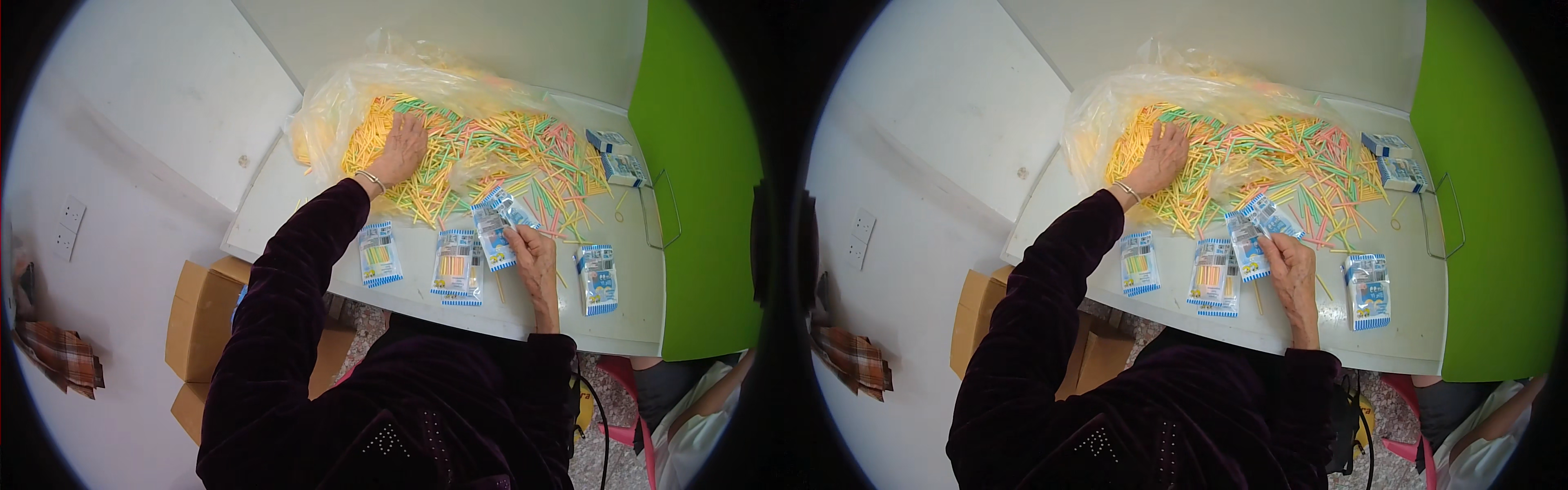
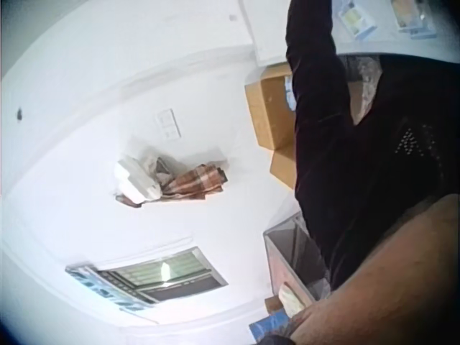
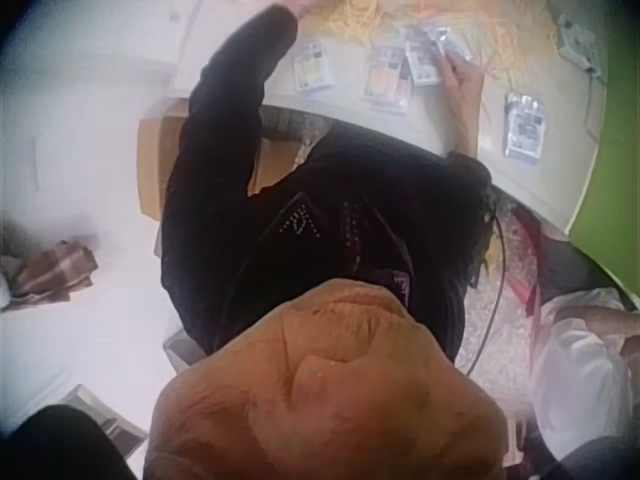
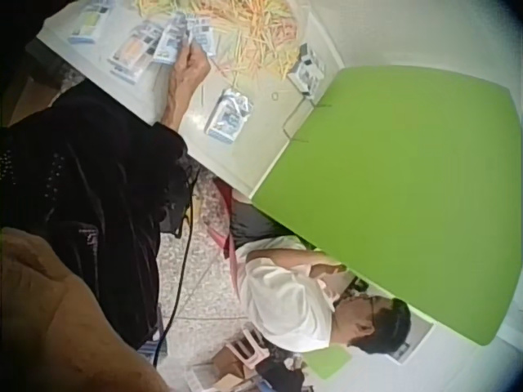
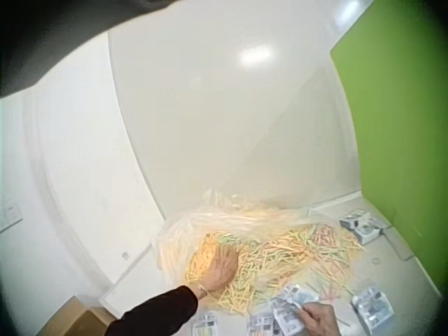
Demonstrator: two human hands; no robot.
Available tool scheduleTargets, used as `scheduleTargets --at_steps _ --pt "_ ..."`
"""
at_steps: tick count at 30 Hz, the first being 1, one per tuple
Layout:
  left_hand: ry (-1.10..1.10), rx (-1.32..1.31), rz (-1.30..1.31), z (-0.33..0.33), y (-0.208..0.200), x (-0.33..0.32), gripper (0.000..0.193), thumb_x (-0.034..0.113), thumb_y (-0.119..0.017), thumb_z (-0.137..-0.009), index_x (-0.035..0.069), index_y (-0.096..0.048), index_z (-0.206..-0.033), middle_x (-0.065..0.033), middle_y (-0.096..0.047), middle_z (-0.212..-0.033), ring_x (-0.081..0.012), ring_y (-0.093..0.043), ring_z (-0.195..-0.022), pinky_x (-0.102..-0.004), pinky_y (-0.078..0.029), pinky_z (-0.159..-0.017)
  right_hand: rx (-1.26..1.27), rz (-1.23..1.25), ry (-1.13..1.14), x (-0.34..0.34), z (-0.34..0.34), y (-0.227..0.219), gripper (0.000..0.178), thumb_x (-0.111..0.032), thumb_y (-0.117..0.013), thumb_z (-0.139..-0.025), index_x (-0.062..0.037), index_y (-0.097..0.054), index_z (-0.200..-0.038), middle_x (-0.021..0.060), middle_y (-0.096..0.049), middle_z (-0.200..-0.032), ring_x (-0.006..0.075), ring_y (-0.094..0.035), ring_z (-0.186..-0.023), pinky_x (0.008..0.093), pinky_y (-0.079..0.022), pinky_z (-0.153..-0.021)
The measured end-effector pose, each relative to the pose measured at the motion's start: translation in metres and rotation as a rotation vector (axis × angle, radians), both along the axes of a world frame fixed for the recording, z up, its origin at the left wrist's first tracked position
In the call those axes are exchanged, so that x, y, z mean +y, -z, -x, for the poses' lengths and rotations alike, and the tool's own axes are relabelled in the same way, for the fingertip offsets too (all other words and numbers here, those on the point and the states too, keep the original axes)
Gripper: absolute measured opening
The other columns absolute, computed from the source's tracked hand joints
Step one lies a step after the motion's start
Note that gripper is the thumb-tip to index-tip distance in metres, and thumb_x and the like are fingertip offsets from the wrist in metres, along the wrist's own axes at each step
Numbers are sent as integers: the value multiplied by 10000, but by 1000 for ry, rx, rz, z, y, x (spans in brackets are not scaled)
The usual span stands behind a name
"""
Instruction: Packaging colorful plastic sticks into small transparent bags at a workbench.
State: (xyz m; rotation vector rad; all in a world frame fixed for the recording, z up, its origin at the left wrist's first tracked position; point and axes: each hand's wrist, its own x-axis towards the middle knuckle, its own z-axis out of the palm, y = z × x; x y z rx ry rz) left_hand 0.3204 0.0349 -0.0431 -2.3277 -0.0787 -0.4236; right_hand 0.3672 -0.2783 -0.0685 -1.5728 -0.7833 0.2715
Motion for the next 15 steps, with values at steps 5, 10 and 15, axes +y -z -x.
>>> scheduleTargets --at_steps 5,10,15 --pt "-32 -30 387 7 -17 11 163 115 -507 -765 14 -533 -891 -142 -524 -926 -294 -466 -978 -509 -325 -840 28 42 -7 -2 -1 -6 258 -130 -592 -850 37 -495 -678 32 -424 -555 82 -347 -532 264 -302 -477" --pt "-148 -54 966 10 -48 13 175 164 -456 -849 14 -521 -911 -130 -523 -896 -267 -500 -918 -423 -373 -803 152 5 -32 0 -4 -6 273 -141 -589 -858 16 -489 -658 -19 -404 -567 48 -328 -549 240 -278 -474" --pt "43 -38 1376 29 -75 -23 302 269 -424 -883 8 -522 -1000 -140 -579 -914 -233 -564 -901 -360 -424 -774 264 -84 10 -1 -1 -24 268 -164 -579 -876 -2 -520 -670 -69 -405 -591 26 -339 -562 217 -267 -484"
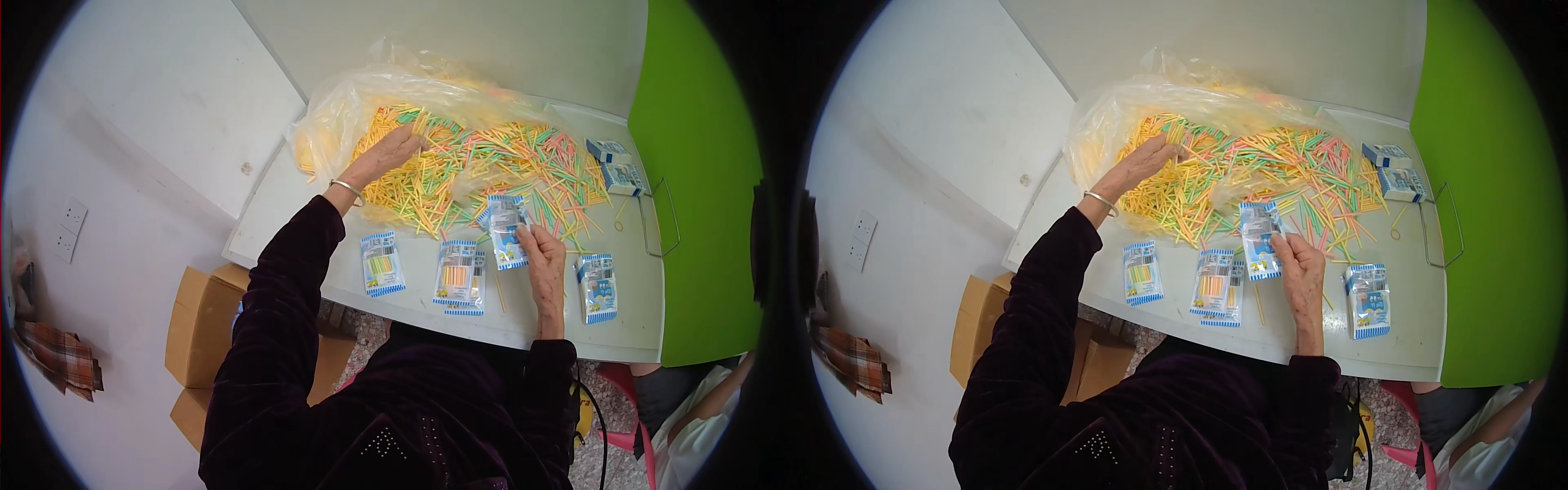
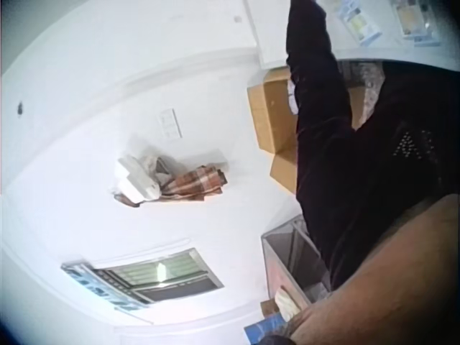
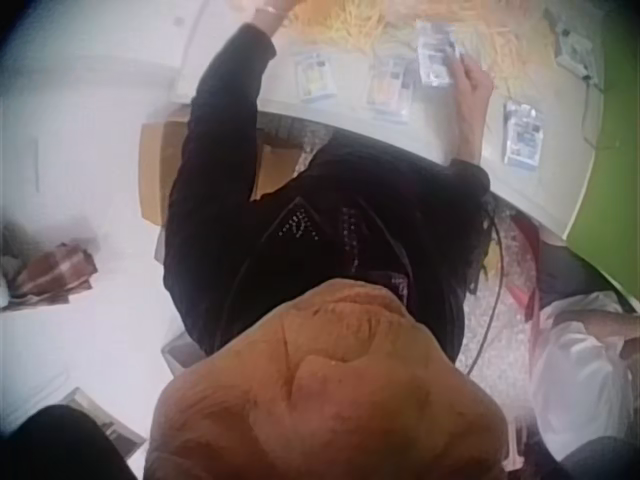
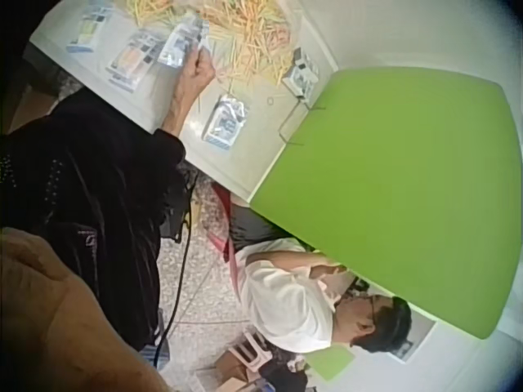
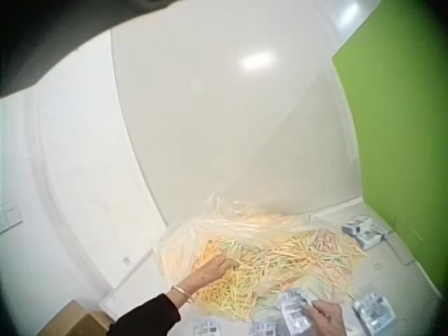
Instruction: Packaging colorful plastic sticks into small transparent bags at a workbench.
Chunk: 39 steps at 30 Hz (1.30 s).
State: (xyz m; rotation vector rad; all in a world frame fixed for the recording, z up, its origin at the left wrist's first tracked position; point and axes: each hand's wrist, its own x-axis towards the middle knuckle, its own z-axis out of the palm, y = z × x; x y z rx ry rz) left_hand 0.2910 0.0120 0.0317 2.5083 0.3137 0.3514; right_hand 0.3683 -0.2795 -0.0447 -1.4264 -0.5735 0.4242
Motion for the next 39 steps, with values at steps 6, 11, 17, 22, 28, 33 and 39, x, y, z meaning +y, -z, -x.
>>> scheduleTargets --at_steps 6,11,17,22,28,33,39 --pt "82 88 1091 -9 18 -8 261 230 -516 -898 -11 -593 -961 -108 -631 -912 -186 -630 -780 -303 -513 -727 115 -135 -10 1 -14 2 178 -178 -571 -891 -16 -623 -835 -63 -535 -699 4 -432 -614 167 -333 -556" --pt "236 227 1449 -21 35 -49 244 183 -539 -886 -44 -589 -959 -132 -633 -906 -215 -642 -760 -333 -538 -690 323 -485 -23 21 -30 -6 205 -150 -582 -885 -5 -608 -1028 8 -624 -938 50 -570 -829 198 -450 -743" --pt "328 245 1652 -36 52 -80 254 181 -537 -880 -41 -564 -1000 -148 -622 -931 -242 -644 -786 -366 -547 -716 416 -659 -6 36 -27 -15 236 -154 -611 -867 -22 -585 -1062 28 -625 -983 88 -585 -870 251 -464 -782" --pt "393 325 1703 -41 61 -103 235 172 -535 -881 -24 -537 -1011 -142 -621 -904 -242 -649 -768 -370 -554 -702 446 -684 46 52 -41 -4 260 -165 -615 -863 -28 -574 -1080 48 -624 -1013 113 -588 -898 288 -475 -788" --pt "436 433 1685 -44 66 -108 197 150 -502 -893 -20 -522 -989 -155 -609 -897 -278 -644 -786 -397 -550 -715 598 -611 -108 64 -60 6 280 -143 -595 -867 2 -554 -1102 116 -621 -1036 198 -601 -921 333 -492 -832" --pt "431 469 1691 -42 70 -105 188 157 -505 -893 -10 -532 -975 -146 -612 -885 -271 -644 -780 -389 -552 -702 674 -646 -171 61 -69 13 312 -159 -610 -853 -12 -546 -1121 140 -618 -1050 240 -602 -947 355 -492 -829" --pt "443 434 1658 -36 65 -99 206 186 -509 -902 -3 -536 -981 -149 -618 -883 -256 -650 -756 -381 -564 -659 512 -489 -88 23 -73 2 303 -195 -617 -852 -38 -570 -1107 117 -632 -1042 211 -612 -936 317 -471 -800"
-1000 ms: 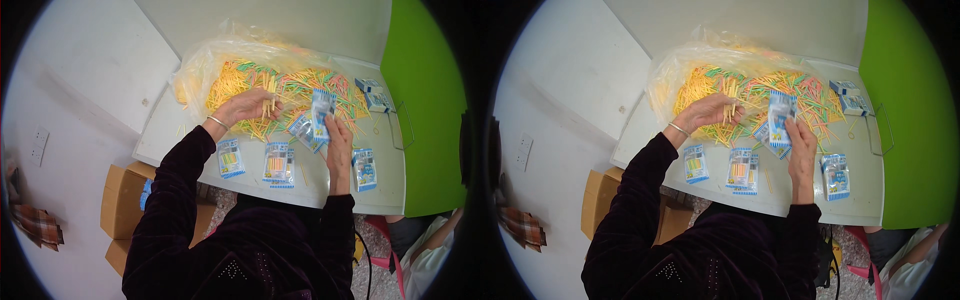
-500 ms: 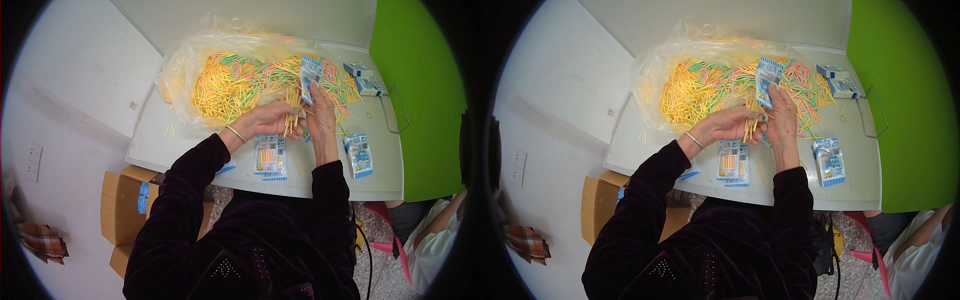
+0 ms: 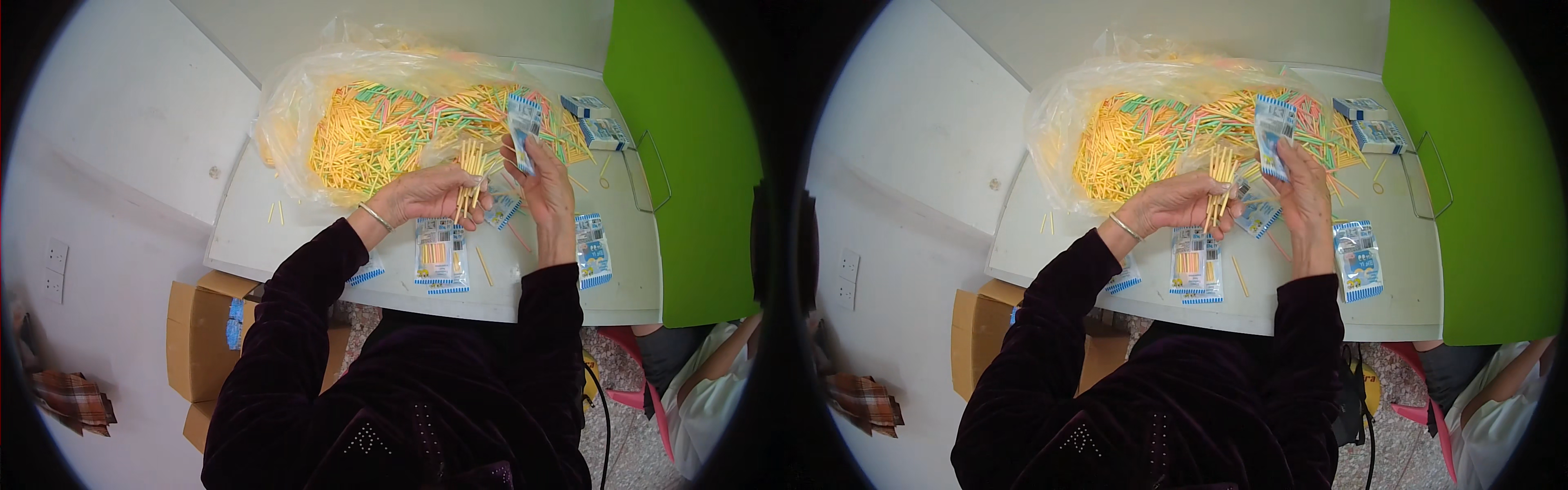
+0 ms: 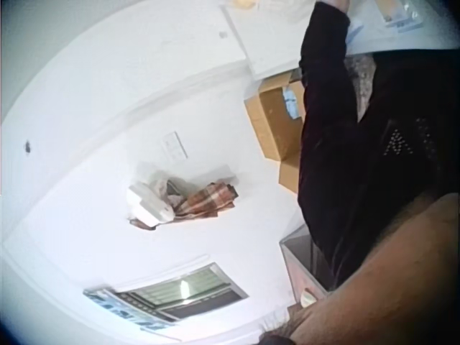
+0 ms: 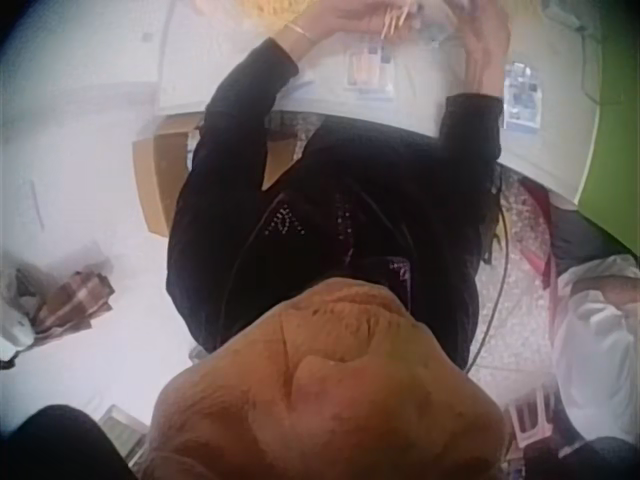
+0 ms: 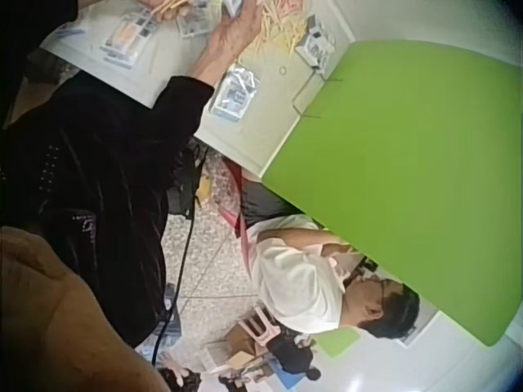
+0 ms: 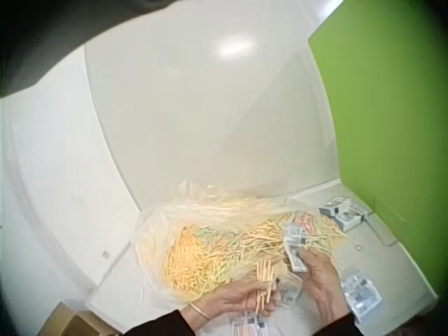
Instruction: Packaging colorful plastic sticks into small transparent bags at a workbench.
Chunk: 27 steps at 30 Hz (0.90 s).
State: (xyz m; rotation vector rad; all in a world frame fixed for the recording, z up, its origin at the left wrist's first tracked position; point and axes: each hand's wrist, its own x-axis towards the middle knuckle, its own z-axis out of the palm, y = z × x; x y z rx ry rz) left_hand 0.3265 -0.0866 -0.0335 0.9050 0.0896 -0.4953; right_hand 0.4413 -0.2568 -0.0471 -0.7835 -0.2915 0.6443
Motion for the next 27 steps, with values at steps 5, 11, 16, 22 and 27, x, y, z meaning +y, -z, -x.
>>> scheduleTargets --at_steps 5,11,16,22,27 --pt "-29 -33 -31 3 2 4 221 190 -489 -909 9 -507 -1035 -132 -610 -900 -231 -652 -742 -381 -561 -648 -89 157 -91 -6 19 -7 209 -173 -633 -844 -21 -629 -988 28 -652 -906 89 -601 -807 221 -459 -733" --pt "-69 -106 -22 11 -2 3 304 198 -489 -905 -26 -486 -1111 -149 -619 -902 -254 -652 -758 -407 -558 -677 -221 247 -127 5 32 -20 147 -156 -656 -821 -18 -662 -871 -9 -632 -754 44 -556 -629 187 -430 -572" --pt "-139 -18 47 19 11 10 240 185 -514 -890 -11 -526 -1028 -143 -620 -895 -249 -650 -737 -402 -544 -666 -347 138 180 20 28 -42 195 -138 -642 -836 22 -644 -947 16 -640 -851 52 -568 -766 187 -440 -694" --pt "-167 -14 37 33 17 -3 230 193 -547 -873 -6 -552 -988 -121 -621 -881 -219 -634 -738 -364 -523 -671 -707 -49 200 96 120 -146 187 -151 -599 -861 27 -646 -895 22 -632 -871 77 -550 -765 225 -436 -707" --pt "-66 -107 -100 10 72 14 164 184 -550 -871 35 -595 -923 -70 -625 -897 -146 -615 -717 -265 -497 -634 -957 -180 -65 194 174 -162 253 -194 -614 -835 15 -555 -706 -22 -490 -662 71 -410 -628 265 -354 -576"
